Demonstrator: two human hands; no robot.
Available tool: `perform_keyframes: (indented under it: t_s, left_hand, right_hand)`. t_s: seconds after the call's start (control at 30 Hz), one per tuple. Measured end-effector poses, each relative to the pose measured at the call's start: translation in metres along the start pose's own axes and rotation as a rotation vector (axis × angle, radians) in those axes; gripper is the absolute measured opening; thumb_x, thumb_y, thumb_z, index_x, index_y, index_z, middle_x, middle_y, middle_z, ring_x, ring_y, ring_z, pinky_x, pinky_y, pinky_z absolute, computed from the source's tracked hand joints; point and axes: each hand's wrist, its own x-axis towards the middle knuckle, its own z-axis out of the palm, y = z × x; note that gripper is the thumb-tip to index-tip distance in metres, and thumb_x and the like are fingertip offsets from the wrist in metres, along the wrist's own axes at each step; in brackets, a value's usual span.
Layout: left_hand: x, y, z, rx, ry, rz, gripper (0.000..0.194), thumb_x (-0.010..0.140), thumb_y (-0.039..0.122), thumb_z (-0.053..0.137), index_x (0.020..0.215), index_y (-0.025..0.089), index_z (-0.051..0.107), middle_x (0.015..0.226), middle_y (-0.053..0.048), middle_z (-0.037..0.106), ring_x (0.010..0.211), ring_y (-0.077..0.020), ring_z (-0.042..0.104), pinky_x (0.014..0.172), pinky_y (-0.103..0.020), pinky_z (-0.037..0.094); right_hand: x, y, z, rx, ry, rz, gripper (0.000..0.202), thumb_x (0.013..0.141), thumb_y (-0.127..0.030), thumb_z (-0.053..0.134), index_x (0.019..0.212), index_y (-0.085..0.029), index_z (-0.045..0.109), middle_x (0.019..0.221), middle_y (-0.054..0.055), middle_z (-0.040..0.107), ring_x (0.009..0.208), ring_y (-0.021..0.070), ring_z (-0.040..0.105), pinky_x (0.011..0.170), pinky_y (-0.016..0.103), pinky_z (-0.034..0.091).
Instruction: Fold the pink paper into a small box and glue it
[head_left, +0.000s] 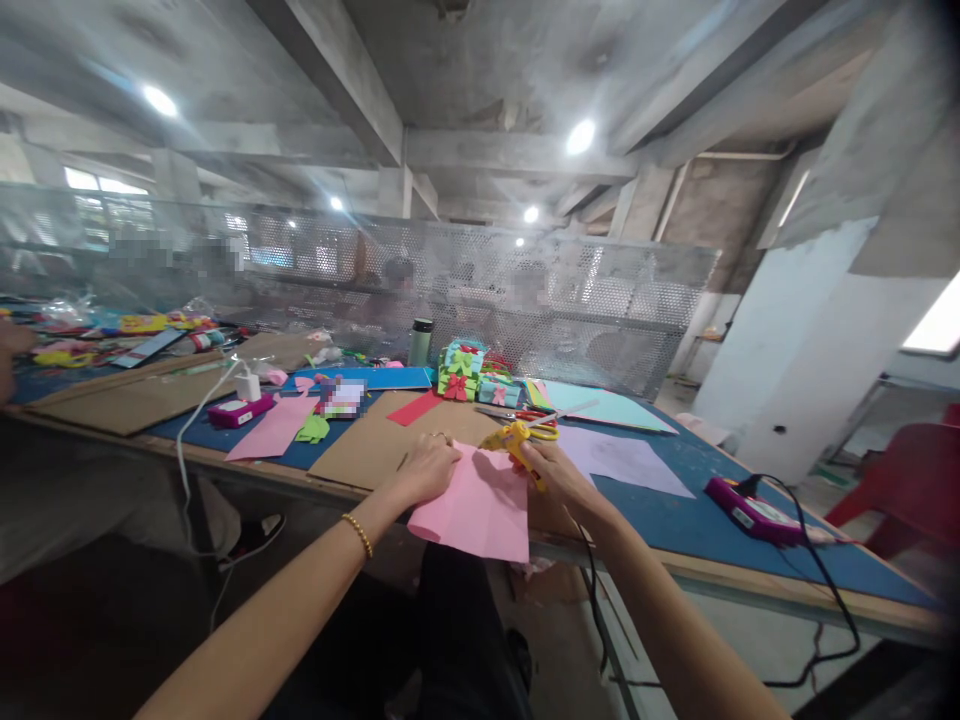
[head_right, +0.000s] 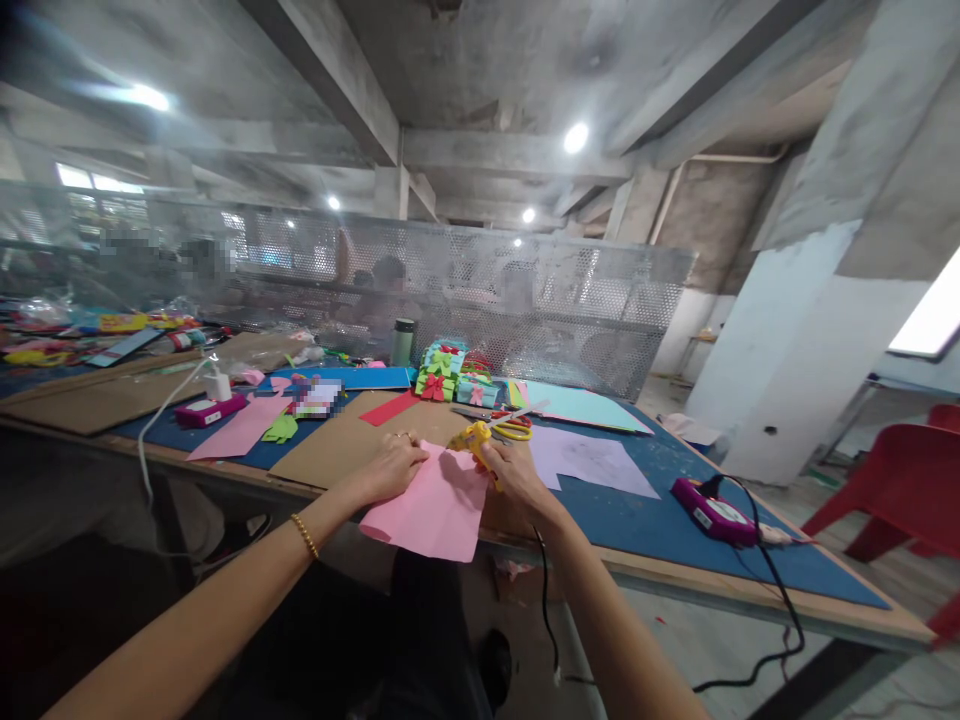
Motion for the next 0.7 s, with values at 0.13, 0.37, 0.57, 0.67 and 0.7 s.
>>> perform_keyframes:
  t_s: [0.13, 0.37, 0.57, 0.67, 0.7]
  left_hand:
    - [0.0052, 0.0005, -0.0011, 0.008, -0.023, 0.038, 0.038, 0.091, 0.018, 0.042, 0.122, 0.023, 0.063, 0.122, -0.013, 0.063, 0.113, -0.0265, 0.055, 0.099, -0.043, 0.034]
    - [0.0018, -0.0007, 0.0041, 0.010, -0.041, 0.092, 0.050, 0.093, 0.015, 0.034, 0.137, 0.030, 0.049, 0.139, -0.008, 0.055, 0.122, -0.0259, 0.049, 0.099, -0.043, 0.031]
    - [0.0043, -0.0037, 0.0064, 0.020, -0.055, 0.093, 0.050, 0.092, 0.015, 0.035, 0.138, 0.030, 0.049, 0.139, -0.009, 0.055, 0.124, -0.0269, 0.048, 0.100, -0.044, 0.030]
    - [0.0048, -0.0042, 0.0071, 0.021, -0.053, 0.094, 0.051, 0.091, 0.015, 0.035, 0.139, 0.030, 0.048, 0.138, -0.010, 0.055, 0.124, -0.0274, 0.048, 0.100, -0.045, 0.030]
    - [0.0049, -0.0043, 0.0073, 0.021, -0.052, 0.096, 0.051, 0.091, 0.014, 0.034, 0.139, 0.030, 0.048, 0.138, -0.011, 0.055, 0.124, -0.0277, 0.048, 0.100, -0.045, 0.030]
  right_hand:
    - [-0.0025, -0.0015, 0.0012, 0.020, 0.010, 0.002, 0.060, 0.085, -0.069, 0.041, 0.067, -0.016, 0.064, 0.068, 0.005, 0.062, 0.058, 0.0151, 0.051, 0.053, 0.025, 0.037]
    - [0.0003, 0.0013, 0.0012, 0.048, 0.008, 0.029, 0.063, 0.082, -0.072, 0.043, 0.074, -0.014, 0.067, 0.069, 0.007, 0.063, 0.059, 0.0158, 0.052, 0.052, 0.026, 0.037]
    - [0.0003, 0.0032, 0.0024, 0.052, 0.010, 0.034, 0.060, 0.084, -0.069, 0.044, 0.073, -0.014, 0.067, 0.071, 0.007, 0.064, 0.061, 0.0161, 0.054, 0.053, 0.026, 0.039]
    - [-0.0002, 0.0033, 0.0039, 0.057, 0.002, 0.037, 0.060, 0.084, -0.069, 0.044, 0.073, -0.015, 0.066, 0.071, 0.007, 0.065, 0.059, 0.0157, 0.054, 0.052, 0.026, 0.040]
    - [-0.0001, 0.0037, 0.0043, 0.058, -0.002, 0.039, 0.060, 0.084, -0.070, 0.044, 0.073, -0.015, 0.066, 0.071, 0.007, 0.065, 0.058, 0.0155, 0.054, 0.052, 0.026, 0.041]
